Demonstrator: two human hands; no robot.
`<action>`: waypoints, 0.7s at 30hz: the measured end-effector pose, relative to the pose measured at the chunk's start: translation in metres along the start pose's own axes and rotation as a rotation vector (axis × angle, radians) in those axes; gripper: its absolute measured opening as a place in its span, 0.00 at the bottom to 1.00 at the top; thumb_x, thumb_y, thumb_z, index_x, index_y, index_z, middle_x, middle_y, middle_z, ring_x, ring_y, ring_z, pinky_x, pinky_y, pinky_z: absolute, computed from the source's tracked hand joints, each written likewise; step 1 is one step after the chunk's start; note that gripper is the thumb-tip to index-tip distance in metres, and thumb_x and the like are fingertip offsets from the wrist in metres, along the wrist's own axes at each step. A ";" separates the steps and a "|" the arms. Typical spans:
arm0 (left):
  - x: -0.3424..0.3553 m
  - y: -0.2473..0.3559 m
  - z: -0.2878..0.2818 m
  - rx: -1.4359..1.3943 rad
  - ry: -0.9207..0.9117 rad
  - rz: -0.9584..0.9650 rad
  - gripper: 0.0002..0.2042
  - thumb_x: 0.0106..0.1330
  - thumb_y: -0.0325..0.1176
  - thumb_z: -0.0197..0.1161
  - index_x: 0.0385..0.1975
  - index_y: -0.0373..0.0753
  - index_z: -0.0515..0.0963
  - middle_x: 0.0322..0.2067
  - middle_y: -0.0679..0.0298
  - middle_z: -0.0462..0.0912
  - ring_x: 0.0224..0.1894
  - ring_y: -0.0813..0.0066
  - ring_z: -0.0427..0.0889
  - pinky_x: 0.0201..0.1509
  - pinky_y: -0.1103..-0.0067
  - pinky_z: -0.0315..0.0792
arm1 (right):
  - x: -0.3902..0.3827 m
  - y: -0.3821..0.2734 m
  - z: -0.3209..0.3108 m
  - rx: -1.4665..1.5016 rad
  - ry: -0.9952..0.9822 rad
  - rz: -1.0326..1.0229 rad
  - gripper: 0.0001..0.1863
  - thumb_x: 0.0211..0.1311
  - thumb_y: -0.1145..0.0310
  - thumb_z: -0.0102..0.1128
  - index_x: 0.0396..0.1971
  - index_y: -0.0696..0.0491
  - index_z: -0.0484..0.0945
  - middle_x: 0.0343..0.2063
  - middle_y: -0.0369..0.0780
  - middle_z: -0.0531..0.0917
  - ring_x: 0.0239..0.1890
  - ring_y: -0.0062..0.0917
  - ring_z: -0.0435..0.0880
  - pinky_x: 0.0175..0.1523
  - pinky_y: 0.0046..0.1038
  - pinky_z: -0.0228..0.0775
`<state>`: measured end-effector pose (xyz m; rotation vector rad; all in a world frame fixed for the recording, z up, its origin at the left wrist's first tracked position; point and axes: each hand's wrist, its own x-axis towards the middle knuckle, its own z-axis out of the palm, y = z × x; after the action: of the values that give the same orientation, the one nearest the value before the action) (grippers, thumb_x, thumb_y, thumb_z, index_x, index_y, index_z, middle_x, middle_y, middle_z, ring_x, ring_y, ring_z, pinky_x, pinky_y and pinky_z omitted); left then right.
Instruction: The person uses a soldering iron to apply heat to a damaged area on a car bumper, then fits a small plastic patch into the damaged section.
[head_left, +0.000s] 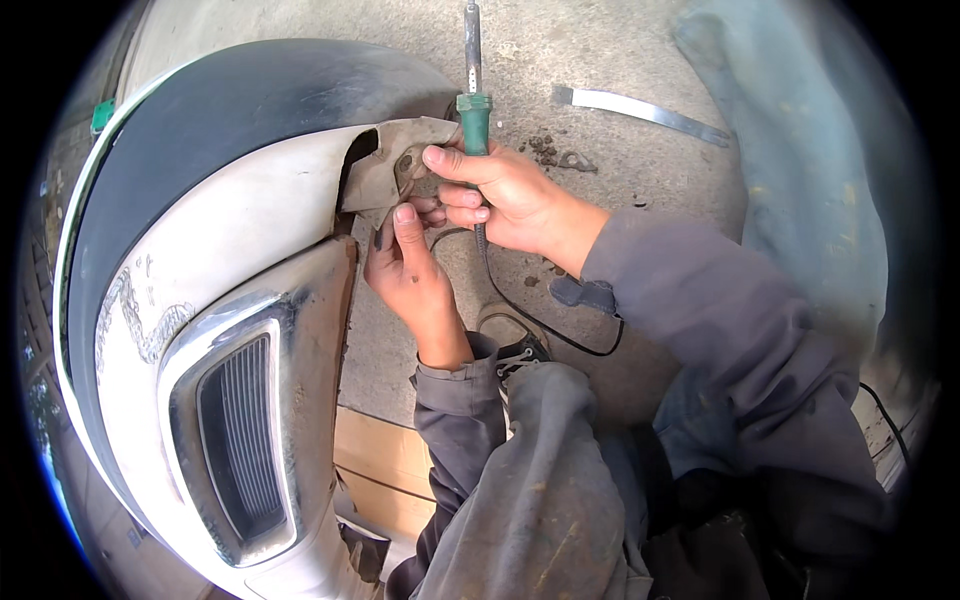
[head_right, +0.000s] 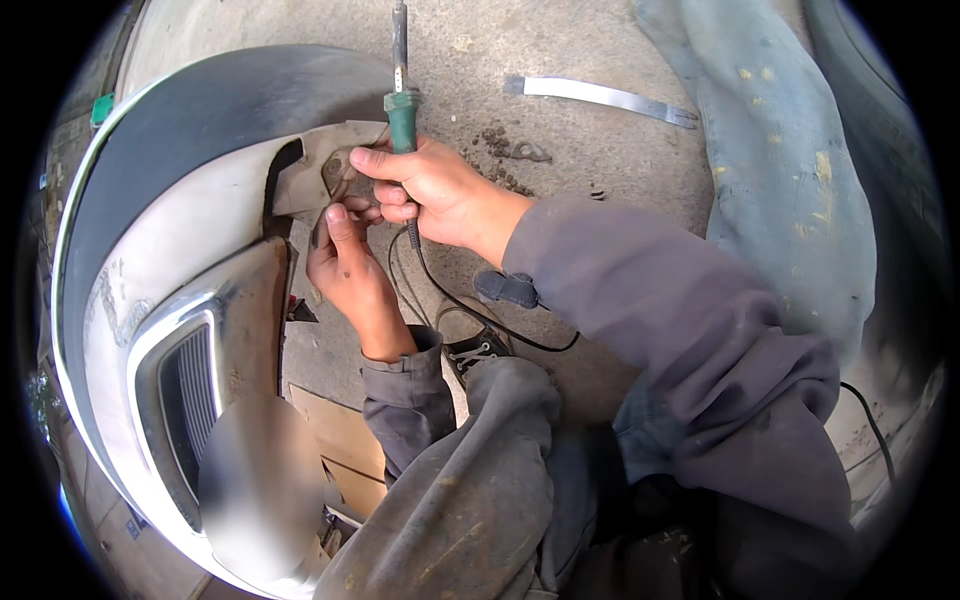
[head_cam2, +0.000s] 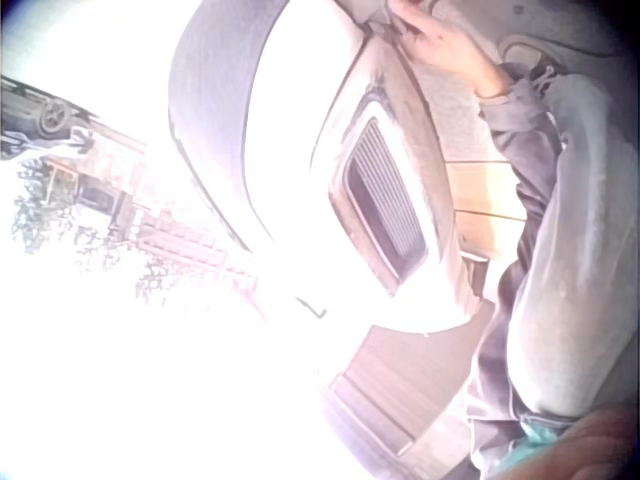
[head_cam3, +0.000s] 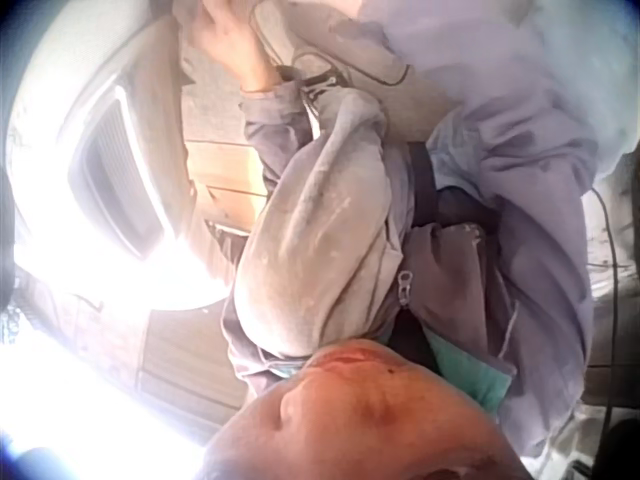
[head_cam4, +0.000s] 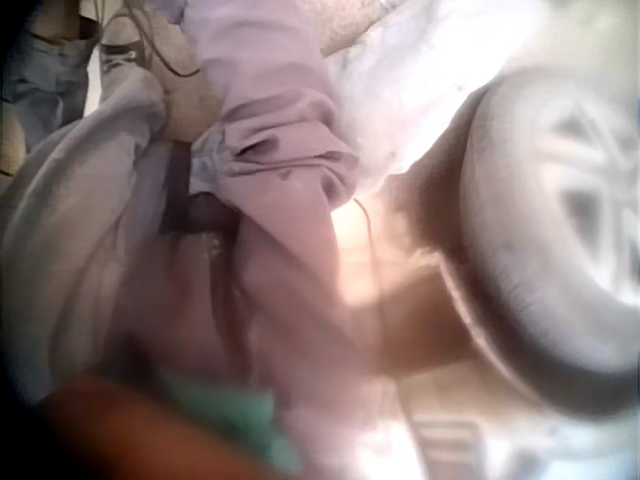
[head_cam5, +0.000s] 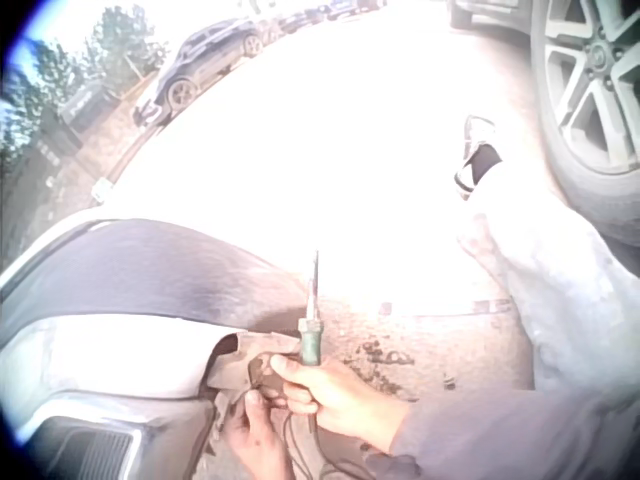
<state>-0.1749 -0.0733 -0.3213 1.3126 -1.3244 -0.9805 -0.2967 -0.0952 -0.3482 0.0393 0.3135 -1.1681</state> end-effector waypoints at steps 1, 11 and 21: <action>-0.001 0.000 -0.002 0.018 0.021 -0.004 0.13 0.67 0.34 0.53 0.34 0.26 0.74 0.30 0.60 0.77 0.30 0.75 0.74 0.38 0.79 0.70 | 0.001 0.004 0.001 0.017 0.000 0.008 0.06 0.59 0.69 0.60 0.32 0.51 0.72 0.23 0.28 0.70 0.18 0.11 0.61 0.18 0.15 0.50; 0.001 0.007 -0.007 -0.080 0.129 0.045 0.09 0.64 0.27 0.56 0.36 0.25 0.73 0.33 0.57 0.79 0.33 0.74 0.76 0.41 0.79 0.69 | 0.018 0.012 0.006 0.080 -0.117 0.113 0.07 0.60 0.67 0.59 0.30 0.49 0.69 0.22 0.28 0.67 0.18 0.11 0.62 0.19 0.14 0.51; 0.004 0.004 -0.005 -0.029 0.190 0.082 0.10 0.66 0.29 0.54 0.34 0.26 0.73 0.33 0.60 0.77 0.33 0.75 0.72 0.39 0.80 0.67 | 0.026 0.019 0.005 0.056 -0.045 0.095 0.10 0.56 0.66 0.63 0.31 0.54 0.73 0.30 0.36 0.76 0.17 0.10 0.60 0.19 0.14 0.50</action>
<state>-0.1702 -0.0763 -0.3163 1.2858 -1.2044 -0.7959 -0.2687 -0.1114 -0.3524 0.0762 0.2361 -1.0821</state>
